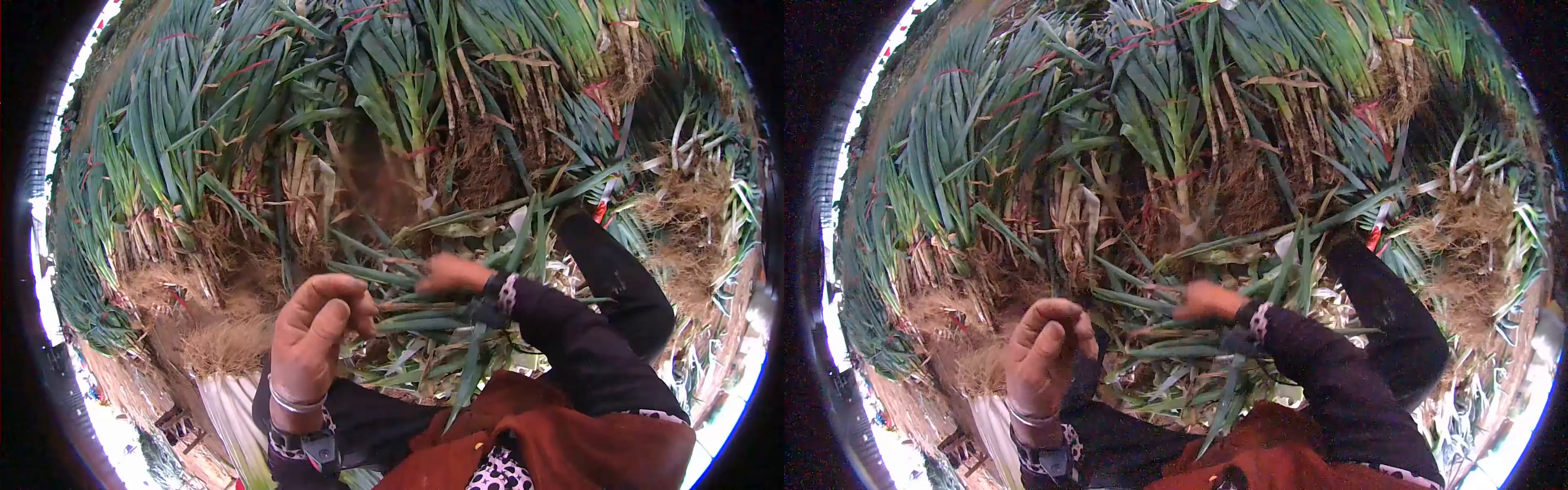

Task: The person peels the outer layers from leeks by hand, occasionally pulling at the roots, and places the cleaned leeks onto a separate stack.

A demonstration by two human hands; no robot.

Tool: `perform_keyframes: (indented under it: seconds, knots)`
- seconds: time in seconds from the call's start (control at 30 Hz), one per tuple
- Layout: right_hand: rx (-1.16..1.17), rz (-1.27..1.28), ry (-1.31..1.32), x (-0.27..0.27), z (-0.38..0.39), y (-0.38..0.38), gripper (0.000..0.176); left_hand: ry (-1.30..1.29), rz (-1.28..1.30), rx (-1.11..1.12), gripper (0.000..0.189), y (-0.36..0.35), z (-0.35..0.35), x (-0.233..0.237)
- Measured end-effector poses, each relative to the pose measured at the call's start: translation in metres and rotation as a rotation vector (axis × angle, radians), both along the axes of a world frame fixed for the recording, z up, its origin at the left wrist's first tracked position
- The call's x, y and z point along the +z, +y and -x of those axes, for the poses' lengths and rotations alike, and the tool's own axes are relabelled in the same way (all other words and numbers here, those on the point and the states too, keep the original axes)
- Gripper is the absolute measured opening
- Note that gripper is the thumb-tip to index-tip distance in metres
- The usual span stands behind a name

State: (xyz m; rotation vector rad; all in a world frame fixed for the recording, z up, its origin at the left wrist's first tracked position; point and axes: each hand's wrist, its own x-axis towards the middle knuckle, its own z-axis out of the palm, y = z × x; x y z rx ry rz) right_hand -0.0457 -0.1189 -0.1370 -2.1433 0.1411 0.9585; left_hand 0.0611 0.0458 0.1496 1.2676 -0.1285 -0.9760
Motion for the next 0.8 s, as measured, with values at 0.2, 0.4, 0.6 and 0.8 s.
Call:
perform_keyframes:
  seconds: [0.2, 0.4, 0.6, 0.8]
  knots:
    - [-0.824, 0.813, -0.65, -0.008, -0.115, -0.17, 0.062, 0.102, -0.134, -0.019, 0.02, -0.009, -0.003, 0.008]
    - [-0.84, 0.933, -0.172, -0.028, -0.172, -0.215, 0.086, 0.137, -0.209, -0.095, 0.023, -0.013, -0.015, -0.004]
    - [-0.878, 0.628, -0.266, -0.023, -0.148, -0.247, 0.068, 0.114, -0.265, -0.053, 0.021, -0.015, -0.014, -0.015]
    - [-1.003, 0.047, -0.468, 0.045, -0.081, -0.212, 0.053, -0.051, -0.279, -0.175, 0.02, -0.024, -0.002, -0.026]
